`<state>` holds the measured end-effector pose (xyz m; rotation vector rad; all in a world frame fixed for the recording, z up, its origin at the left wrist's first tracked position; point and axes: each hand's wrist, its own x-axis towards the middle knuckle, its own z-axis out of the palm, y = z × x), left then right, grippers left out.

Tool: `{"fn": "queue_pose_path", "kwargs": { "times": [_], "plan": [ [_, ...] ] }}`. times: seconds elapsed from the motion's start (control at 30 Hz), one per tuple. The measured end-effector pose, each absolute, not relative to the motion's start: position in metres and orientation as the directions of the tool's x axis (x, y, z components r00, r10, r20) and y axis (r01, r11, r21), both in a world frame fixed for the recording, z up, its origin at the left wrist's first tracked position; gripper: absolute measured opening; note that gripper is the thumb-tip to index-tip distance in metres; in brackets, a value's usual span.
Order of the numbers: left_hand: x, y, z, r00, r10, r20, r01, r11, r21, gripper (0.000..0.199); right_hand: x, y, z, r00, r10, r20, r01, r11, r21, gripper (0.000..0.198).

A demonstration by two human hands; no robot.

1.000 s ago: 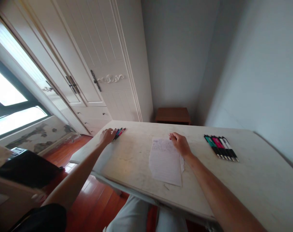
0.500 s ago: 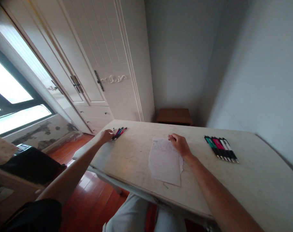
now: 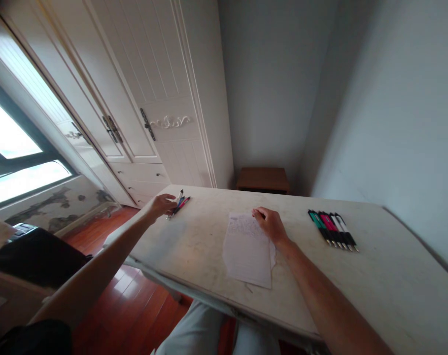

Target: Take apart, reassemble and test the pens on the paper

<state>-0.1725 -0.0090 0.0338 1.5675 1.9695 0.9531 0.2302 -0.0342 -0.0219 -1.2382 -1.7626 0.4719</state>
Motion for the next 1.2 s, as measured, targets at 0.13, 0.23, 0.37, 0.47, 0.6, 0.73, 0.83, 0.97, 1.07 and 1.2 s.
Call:
{"fn": "queue_pose_path", "kwargs": {
  "times": [0.13,0.23,0.37,0.47,0.6,0.73,0.83,0.97,1.07,1.2],
  "plan": [
    [-0.116,-0.014,0.029,-0.119,0.987,-0.107,0.219,0.131,0.967,0.039,0.23,-0.035,-0.022,-0.091,0.88,0.466,0.537,0.437,-0.722,0.035],
    [-0.071,-0.016,0.021,0.086,0.979,-0.187,0.069,0.182,0.981,0.034,0.23,-0.034,-0.023,-0.101,0.878,0.467,0.532,0.445,-0.721,0.035],
    [-0.015,-0.017,0.013,0.264,0.936,-0.233,0.016,0.238,0.971,0.032,0.23,-0.032,-0.025,-0.101,0.88,0.464,0.548,0.439,-0.712,0.034],
    [0.02,-0.017,0.009,0.361,0.905,-0.226,-0.038,0.256,0.966,0.034,0.229,-0.032,-0.025,-0.111,0.876,0.47,0.551,0.448,-0.704,0.035],
    [0.048,-0.015,0.004,0.444,0.875,-0.196,-0.114,0.272,0.956,0.032,0.228,-0.034,-0.022,-0.114,0.873,0.474,0.551,0.453,-0.701,0.037],
    [0.054,-0.012,0.0,0.47,0.866,-0.17,-0.191,0.287,0.938,0.028,0.227,-0.038,-0.015,-0.102,0.873,0.477,0.527,0.454,-0.719,0.039],
    [0.049,-0.01,-0.001,0.451,0.882,-0.134,-0.251,0.269,0.93,0.026,0.226,-0.041,-0.01,-0.079,0.885,0.458,0.486,0.436,-0.758,0.042],
    [0.042,-0.008,0.0,0.397,0.911,-0.106,-0.309,0.242,0.92,0.025,0.226,-0.045,-0.007,-0.048,0.915,0.401,0.415,0.384,-0.825,0.052],
    [0.04,-0.01,0.003,0.395,0.915,-0.077,-0.342,0.224,0.913,0.025,0.228,-0.046,-0.008,-0.023,0.924,0.382,0.386,0.36,-0.849,0.055],
    [0.042,-0.017,0.006,0.432,0.902,-0.026,-0.375,0.206,0.904,0.031,0.231,-0.046,-0.006,0.003,0.927,0.375,0.396,0.343,-0.852,0.056]
  ]
}}
